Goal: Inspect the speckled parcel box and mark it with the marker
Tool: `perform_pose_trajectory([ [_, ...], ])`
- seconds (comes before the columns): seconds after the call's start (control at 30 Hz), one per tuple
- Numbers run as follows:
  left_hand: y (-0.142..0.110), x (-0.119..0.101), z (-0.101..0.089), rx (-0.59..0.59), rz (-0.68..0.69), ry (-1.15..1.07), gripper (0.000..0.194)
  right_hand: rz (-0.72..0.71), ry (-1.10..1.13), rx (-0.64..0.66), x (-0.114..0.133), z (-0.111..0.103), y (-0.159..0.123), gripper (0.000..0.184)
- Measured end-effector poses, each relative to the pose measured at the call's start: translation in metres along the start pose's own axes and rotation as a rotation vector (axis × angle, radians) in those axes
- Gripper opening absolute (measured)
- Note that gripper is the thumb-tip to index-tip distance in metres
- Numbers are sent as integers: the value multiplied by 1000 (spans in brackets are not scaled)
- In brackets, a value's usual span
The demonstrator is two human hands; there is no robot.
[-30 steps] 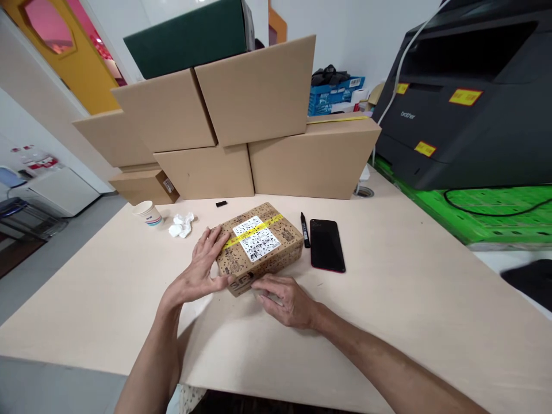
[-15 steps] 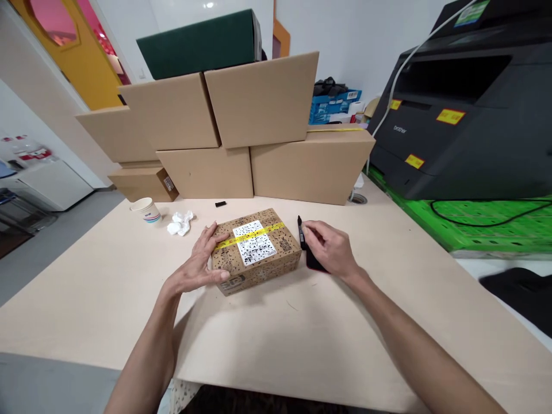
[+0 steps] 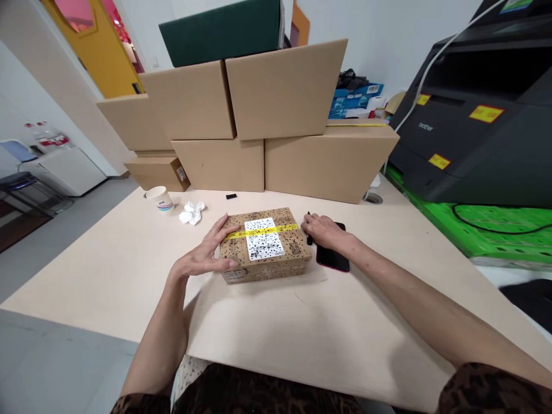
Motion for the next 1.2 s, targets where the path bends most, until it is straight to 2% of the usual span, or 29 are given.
perform_pose_trajectory([
  [0.1, 1, -1, -1, -20, 14, -3, 95, -22, 38, 1, 1, 1, 8, 22],
  [0.2, 1, 0, 0, -14, 9, -28, 96, 14, 69, -28, -7, -3, 9, 19],
  [0.27, 1, 0, 1, -13, 7, -42, 96, 73, 80, -65, -17, -9, 5, 17],
  [0.33, 1, -1, 0, -27, 17, -39, 95, 219, 180, -189, -37, -22, -4, 10],
  [0.4, 1, -2, -1, -40, 28, -33, 93, 432, 433, -427, -61, -41, -21, 16],
  [0.47, 1, -2, -1, -41, 32, -33, 93, 592, 818, -702, -75, -55, -44, 30],
  [0.53, 1, -1, -1, -38, 29, -38, 94, 587, 1221, -889, -69, -64, -55, 39],
  [0.6, 0, 0, 0, -30, 17, -46, 95, 526, 1476, -961, -50, -76, -58, 46],
  [0.7, 0, 1, 1, -18, 4, -57, 96, 406, 1655, -926, -14, -96, -55, 46],
  [0.87, -1, 0, -1, -33, 26, -41, 92, 280, 1784, -704, 28, -103, -40, 40],
  [1.0, -1, 0, 0, -28, 21, -54, 93, 227, 1835, -560, 43, -103, -31, 44],
  [1.2, -2, 0, 2, -18, -6, -96, 95, 213, 1715, -572, 45, -107, -33, 35],
])
Point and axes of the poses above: each hand's wrist, its own y-axis towards the middle knuckle, its own z-axis out of the palm, x = y × z, the point moved 9 cm from there along y, towards the middle knuckle, and after that the axes turned 4 degrees about -y, right-handed, at the moved point
